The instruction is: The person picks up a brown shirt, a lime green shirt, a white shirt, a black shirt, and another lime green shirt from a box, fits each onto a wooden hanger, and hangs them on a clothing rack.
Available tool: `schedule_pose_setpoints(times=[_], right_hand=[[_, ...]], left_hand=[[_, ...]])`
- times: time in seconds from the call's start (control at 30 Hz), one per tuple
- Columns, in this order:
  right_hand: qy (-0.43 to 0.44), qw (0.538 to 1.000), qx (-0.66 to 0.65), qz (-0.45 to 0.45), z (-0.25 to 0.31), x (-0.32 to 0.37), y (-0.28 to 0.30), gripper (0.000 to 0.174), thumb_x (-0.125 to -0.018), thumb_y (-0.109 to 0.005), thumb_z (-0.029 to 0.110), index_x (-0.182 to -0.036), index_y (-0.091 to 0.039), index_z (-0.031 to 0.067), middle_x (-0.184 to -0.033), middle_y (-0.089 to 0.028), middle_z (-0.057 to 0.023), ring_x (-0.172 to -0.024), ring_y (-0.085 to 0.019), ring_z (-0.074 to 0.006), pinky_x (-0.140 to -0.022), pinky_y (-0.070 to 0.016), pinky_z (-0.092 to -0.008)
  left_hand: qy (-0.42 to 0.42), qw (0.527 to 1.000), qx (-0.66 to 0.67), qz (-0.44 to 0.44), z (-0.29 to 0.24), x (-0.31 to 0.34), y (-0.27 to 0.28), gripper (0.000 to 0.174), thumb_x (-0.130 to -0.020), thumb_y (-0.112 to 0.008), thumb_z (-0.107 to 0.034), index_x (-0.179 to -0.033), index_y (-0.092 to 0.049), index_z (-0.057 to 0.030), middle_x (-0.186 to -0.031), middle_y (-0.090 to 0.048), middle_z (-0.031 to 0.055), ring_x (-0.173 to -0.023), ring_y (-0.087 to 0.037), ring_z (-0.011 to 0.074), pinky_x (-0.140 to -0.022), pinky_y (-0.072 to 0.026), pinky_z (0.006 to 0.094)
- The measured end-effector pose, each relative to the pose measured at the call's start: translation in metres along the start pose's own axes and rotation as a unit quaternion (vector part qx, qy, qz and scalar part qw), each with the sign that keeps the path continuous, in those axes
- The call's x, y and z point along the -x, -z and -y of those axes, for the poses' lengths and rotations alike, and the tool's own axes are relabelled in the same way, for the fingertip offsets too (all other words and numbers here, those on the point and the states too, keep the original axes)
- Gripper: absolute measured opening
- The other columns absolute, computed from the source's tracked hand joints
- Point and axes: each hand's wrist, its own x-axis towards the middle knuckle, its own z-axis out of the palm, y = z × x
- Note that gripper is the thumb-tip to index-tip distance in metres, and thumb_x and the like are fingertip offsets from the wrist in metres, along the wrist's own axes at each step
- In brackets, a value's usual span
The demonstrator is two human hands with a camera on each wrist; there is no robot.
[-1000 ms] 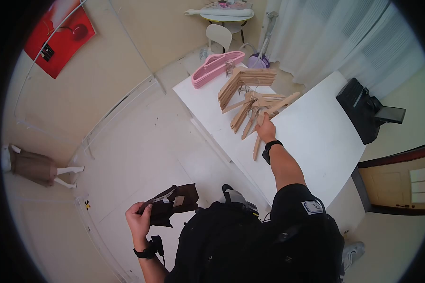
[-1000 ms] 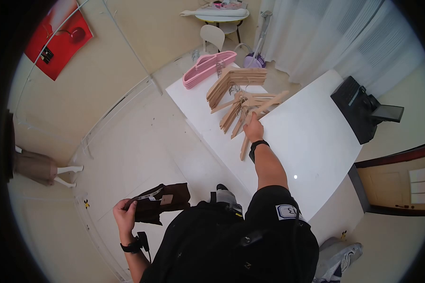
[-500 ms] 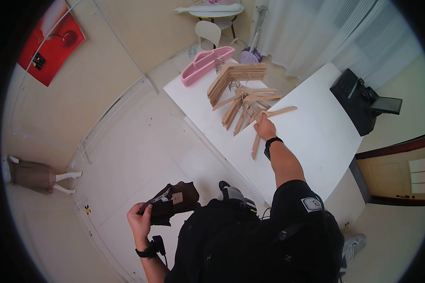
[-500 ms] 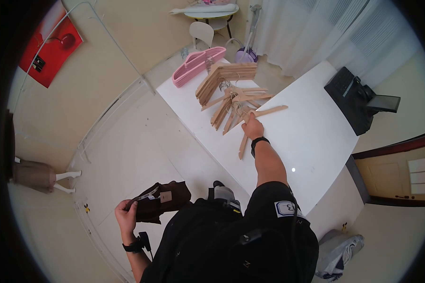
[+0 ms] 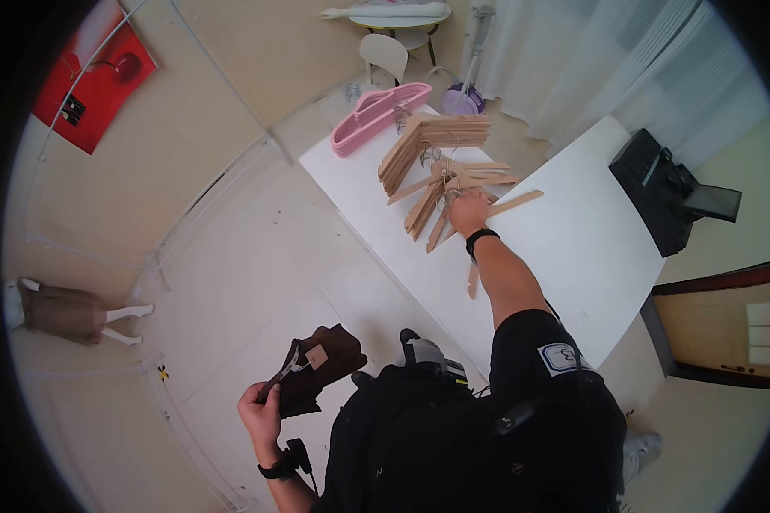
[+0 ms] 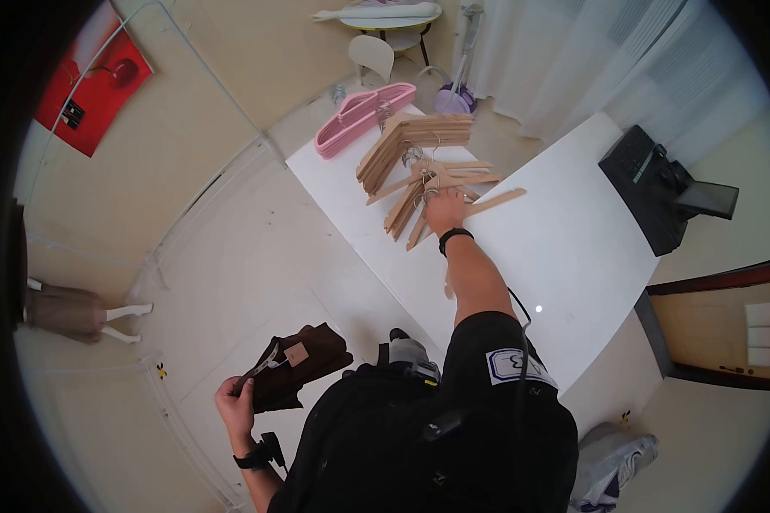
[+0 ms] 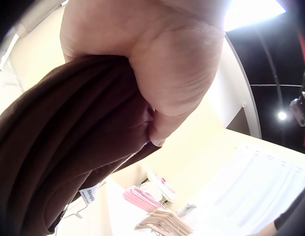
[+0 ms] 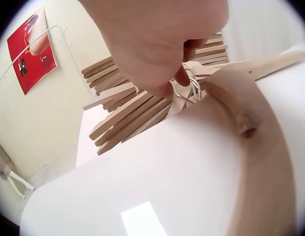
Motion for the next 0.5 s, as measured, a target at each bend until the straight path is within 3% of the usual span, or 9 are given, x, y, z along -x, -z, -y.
schedule_pose_setpoints(times=[0.07,0.27,0.5], right_hand=[[-0.02,0.997,0.023,0.071,0.008,-0.007,-0.008,0.022,-0.076,-0.064,0.029,-0.092,-0.071,0.0157,-0.097,-0.063,-0.0041,-0.107,-0.05,-0.0217,-0.088,-0.0336,-0.0402],[-0.044,0.992,0.006,0.118,0.012,-0.016,-0.02,0.022,-0.075,-0.066,0.03,-0.09,-0.071,0.0153,-0.097,-0.064,-0.0021,-0.103,-0.052,-0.0217,-0.087,-0.0342,-0.0406],[-0.008,0.994,-0.058,0.09,0.025,-0.015,-0.005,0.017,-0.077,-0.063,0.026,-0.087,-0.07,0.0137,-0.099,-0.063,-0.0035,-0.101,-0.052,-0.0232,-0.086,-0.0347,-0.0449]], left_hand=[[0.006,1.0,-0.001,-0.004,-0.002,0.002,-0.001,0.011,-0.08,-0.067,-0.006,-0.078,-0.062,0.0029,-0.065,-0.056,-0.0021,-0.06,-0.047,0.0059,-0.056,-0.0398,0.0214],[-0.005,1.0,0.011,-0.015,0.003,0.003,-0.004,0.011,-0.08,-0.067,-0.006,-0.08,-0.062,0.0036,-0.065,-0.057,-0.0009,-0.059,-0.048,0.0059,-0.055,-0.0402,0.0209],[0.0,1.0,-0.004,0.005,0.008,-0.004,-0.006,0.011,-0.081,-0.066,-0.006,-0.079,-0.062,0.0031,-0.067,-0.057,-0.0009,-0.062,-0.05,0.0061,-0.058,-0.0419,0.0213]])
